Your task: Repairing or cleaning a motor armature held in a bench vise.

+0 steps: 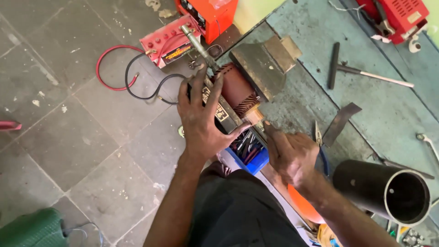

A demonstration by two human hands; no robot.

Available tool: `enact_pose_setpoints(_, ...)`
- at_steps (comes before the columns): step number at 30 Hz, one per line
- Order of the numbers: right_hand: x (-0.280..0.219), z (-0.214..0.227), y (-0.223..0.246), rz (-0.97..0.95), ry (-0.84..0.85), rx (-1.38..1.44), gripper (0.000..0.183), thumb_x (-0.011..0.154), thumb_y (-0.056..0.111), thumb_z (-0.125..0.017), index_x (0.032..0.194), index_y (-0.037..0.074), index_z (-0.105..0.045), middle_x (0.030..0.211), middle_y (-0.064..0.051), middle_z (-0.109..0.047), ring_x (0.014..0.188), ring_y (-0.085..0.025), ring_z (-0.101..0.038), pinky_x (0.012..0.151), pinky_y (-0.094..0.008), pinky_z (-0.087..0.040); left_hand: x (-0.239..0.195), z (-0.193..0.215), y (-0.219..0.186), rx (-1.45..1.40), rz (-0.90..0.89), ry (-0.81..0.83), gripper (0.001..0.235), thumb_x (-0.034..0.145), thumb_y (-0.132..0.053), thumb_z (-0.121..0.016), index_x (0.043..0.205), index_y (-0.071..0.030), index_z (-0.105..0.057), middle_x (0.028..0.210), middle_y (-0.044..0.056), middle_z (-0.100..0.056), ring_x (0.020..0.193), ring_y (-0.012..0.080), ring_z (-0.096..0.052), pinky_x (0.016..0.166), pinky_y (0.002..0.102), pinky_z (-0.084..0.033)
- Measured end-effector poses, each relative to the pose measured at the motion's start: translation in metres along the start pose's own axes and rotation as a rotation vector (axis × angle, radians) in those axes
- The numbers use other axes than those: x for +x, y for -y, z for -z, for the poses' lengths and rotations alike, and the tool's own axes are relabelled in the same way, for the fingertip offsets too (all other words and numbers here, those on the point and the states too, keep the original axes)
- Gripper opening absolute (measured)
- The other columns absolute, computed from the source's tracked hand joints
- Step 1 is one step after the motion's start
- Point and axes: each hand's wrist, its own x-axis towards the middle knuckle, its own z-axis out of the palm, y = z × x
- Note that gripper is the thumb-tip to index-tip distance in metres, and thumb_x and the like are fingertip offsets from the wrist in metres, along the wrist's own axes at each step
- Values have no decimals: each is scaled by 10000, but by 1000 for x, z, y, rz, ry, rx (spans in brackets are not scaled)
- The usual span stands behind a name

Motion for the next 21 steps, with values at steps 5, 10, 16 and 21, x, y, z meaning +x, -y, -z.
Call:
enact_pose_setpoints(5, 6, -14, -5, 21, 20, -7, 187, 862, 4, -783, 806, 80, -622, 597, -47, -567, 518, -202, -586, 523, -385, -453, 7, 1, 2, -3, -21, -48, 1095, 677, -621, -922, 1528, -86, -488, 1594, 230, -385, 1423, 502, -369, 1202, 638, -321)
enact_pose_setpoints(10, 3, -6, -8, 84, 39, -9, 143, 814, -40, -767, 833, 61, -668, 575, -44, -578, 491, -187, -589, 489, -361, -445, 6, 1, 3, -13, -34, -49, 1099, 677, -608, -925, 1527, -71, -481, 1590, 242, -382, 1415, 509, -368, 1190, 643, -326)
enact_pose_setpoints(16, 6, 1, 3, 11, 13, 56, 206, 805, -27, -759, 1006, 11, -738, 635, -66, -615, 527, -211, -610, 513, -371, -462, 5, 4, 0, -7, -9, -9, 1091, 665, -599, -925, 1520, -78, -491, 1587, 250, -385, 1409, 515, -377, 1188, 637, -339)
enact_pose_setpoints(21, 6, -8, -1, -36, 48, 30, 155, 824, 6, -776, 939, 67, -692, 640, -85, -600, 552, -250, -607, 560, -403, -483, 5, 0, 3, -20, -27, -21, 1096, 681, -617, -923, 1516, -58, -485, 1586, 264, -380, 1394, 523, -373, 1179, 645, -328)
